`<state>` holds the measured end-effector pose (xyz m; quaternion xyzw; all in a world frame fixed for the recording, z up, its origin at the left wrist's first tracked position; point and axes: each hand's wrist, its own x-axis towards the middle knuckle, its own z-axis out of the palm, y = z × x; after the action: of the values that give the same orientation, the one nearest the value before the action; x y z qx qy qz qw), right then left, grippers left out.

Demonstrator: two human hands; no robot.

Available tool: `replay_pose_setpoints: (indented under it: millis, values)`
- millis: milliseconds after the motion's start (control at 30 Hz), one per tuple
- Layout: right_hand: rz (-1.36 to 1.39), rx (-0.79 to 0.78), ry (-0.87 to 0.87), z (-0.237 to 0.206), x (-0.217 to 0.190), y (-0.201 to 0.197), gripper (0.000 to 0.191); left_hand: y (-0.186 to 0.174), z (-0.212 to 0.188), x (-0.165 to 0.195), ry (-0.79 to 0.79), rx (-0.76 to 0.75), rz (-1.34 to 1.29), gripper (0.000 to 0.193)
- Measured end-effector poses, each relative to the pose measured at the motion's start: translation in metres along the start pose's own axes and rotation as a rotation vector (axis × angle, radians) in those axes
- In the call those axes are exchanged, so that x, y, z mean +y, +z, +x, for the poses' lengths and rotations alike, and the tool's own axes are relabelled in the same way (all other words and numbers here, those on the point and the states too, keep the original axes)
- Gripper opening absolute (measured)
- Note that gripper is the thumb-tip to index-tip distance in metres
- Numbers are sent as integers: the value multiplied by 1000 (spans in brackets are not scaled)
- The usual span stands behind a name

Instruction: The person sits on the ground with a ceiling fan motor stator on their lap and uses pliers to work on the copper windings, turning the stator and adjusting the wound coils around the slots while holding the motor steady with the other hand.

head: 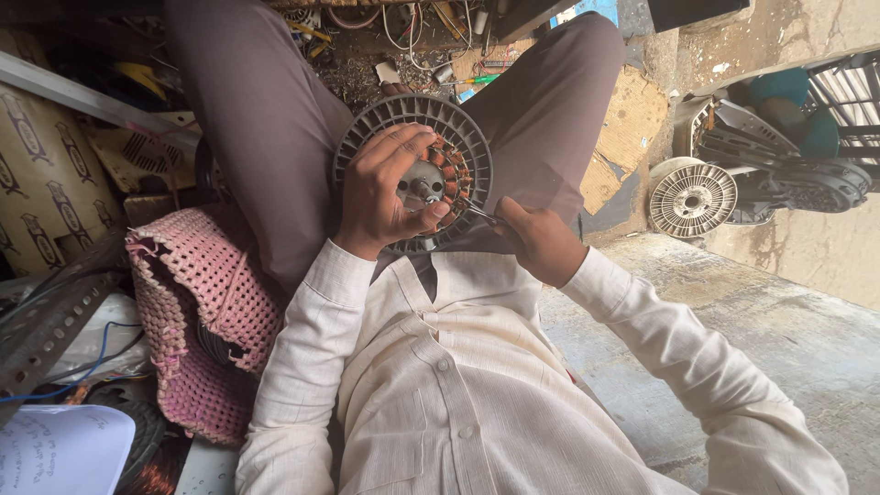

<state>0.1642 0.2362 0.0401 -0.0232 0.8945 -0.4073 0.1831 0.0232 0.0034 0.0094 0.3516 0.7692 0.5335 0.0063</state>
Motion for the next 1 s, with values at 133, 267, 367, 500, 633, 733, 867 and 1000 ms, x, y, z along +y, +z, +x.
replay_pose_setpoints:
  millis: [133,267,367,500,633,733,867,1000]
  values:
    - [4,11,45,-2,5,7,15,0,0,1,-10,1,-3,89]
    - [73,-59,67,-1,8,8,15,0,0,1,8,5,12,89]
    - [107,-34,-3,-1,10,8,13,0,-1,1,-7,1,1,90]
    - [97,-27,14,-3,16,12,13,1,-1,0,13,12,9,90]
    - [102,-27,13,-3,28,21,12,1,-1,-1,-3,5,4,91]
    - [31,63,23,-1,34,31,21,0,-2,-1,-3,4,-5,92]
    - [85,95,-48,-4,33,33,19,0,-3,-2,-2,4,7,90]
    - [42,234,-151,-8,22,19,19,2,-6,-1,-30,-4,-25,90]
